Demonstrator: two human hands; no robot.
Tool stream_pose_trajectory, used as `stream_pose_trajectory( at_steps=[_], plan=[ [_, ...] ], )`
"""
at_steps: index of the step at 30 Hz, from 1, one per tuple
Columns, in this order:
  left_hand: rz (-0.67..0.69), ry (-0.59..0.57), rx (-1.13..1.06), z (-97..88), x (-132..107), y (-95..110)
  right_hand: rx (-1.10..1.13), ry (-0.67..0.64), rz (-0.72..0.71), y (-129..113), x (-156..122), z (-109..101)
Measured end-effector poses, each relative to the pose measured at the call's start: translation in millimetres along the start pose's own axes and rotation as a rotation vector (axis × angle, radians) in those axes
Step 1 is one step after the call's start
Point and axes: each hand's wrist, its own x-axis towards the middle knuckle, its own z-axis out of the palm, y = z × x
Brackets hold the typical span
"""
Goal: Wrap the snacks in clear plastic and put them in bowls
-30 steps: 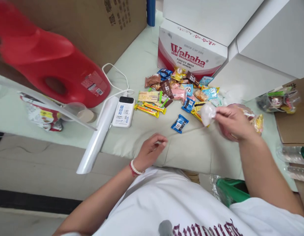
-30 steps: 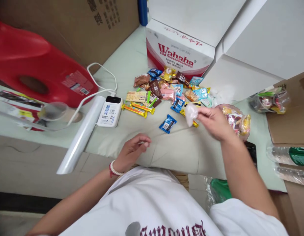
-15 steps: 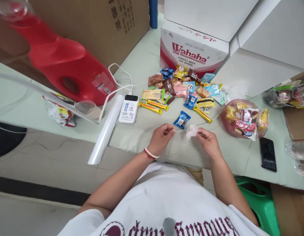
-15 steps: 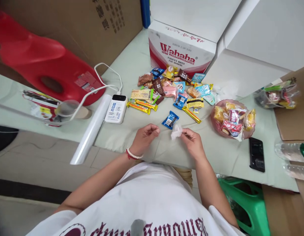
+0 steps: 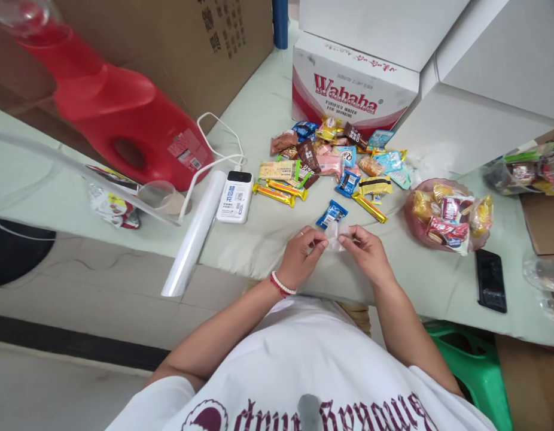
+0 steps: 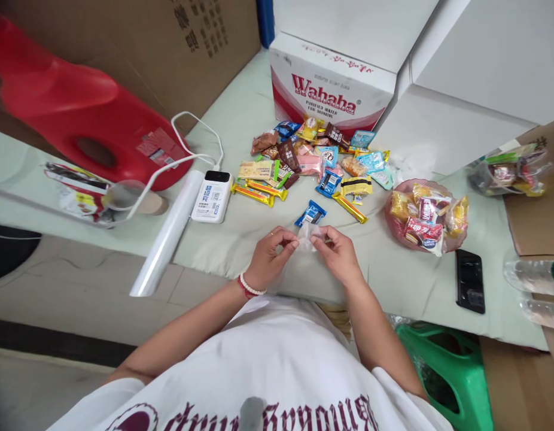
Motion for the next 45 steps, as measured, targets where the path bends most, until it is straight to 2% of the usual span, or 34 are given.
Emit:
stream_pose_trajectory(
  at_steps=[3, 5, 8, 10, 11, 12, 14, 16, 17, 20, 23, 26, 29, 32, 35, 39, 42, 45],
  plan=[
    [-0.181, 0.147, -0.147, -8.1, 4, -11, 0.176, 0.108, 0.081, -1, 4, 0],
    [-0.289, 0.190, -0.197, -16.2, 6, -21, 0.287, 0.154, 0.158, -1, 5, -3],
    [-0.303, 0.275, -0.094, -26.9, 0, -27, 0.346, 0.142, 0.234, -3, 3, -5],
    [-0.175, 0.370, 0.079, -31.2, -7, -22, 0.352, 0.137, 0.242, -6, 4, -2],
    [-0.073, 0.373, 0.169, -31.9, -10, -17, 0.352, 0.132, 0.241, -8, 4, -1],
    [0.040, 0.332, 0.243, -31.5, -11, -12, 0.350, 0.124, 0.241, -10, 5, 1],
    [0.243, 0.172, 0.331, -26.6, -10, -3, 0.344, 0.096, 0.240, -16, 8, 5],
    [0.346, 0.029, 0.365, -16.8, -3, 1, 0.344, 0.059, 0.244, -23, 11, 7],
    [0.350, -0.022, 0.367, -10.9, 1, 1, 0.347, 0.040, 0.246, -26, 12, 7],
    [0.230, -0.100, 0.257, 5.7, 15, -4, 0.370, 0.022, 0.230, -32, 13, 6],
    [0.089, -0.050, 0.072, 15.1, 20, -6, 0.367, 0.059, 0.117, -27, 10, 7],
    [-0.020, -0.015, -0.092, 15.0, 20, -4, 0.224, 0.059, 0.030, -13, 6, 11],
    [-0.133, 0.024, -0.311, 4.7, 20, -4, 0.145, 0.097, 0.044, 0, 4, 11],
    [-0.249, 0.116, -0.543, -13.5, 22, -6, 0.245, 0.159, 0.071, -1, 2, 1],
    [-0.362, 0.130, -0.756, -32.1, 24, -5, 0.325, 0.092, 0.172, -14, 0, -13],
    [-0.430, 0.160, -0.947, -48.4, 29, -4, 0.348, 0.044, 0.243, -24, -2, -22],
    [-0.427, 0.242, -1.030, -55.6, 33, -6, 0.127, 0.126, 0.220, -14, -1, -27],
    [-0.348, 0.260, -1.058, -58.0, 33, -5, -0.322, 0.371, 0.054, -4, -2, -30]
  ],
)
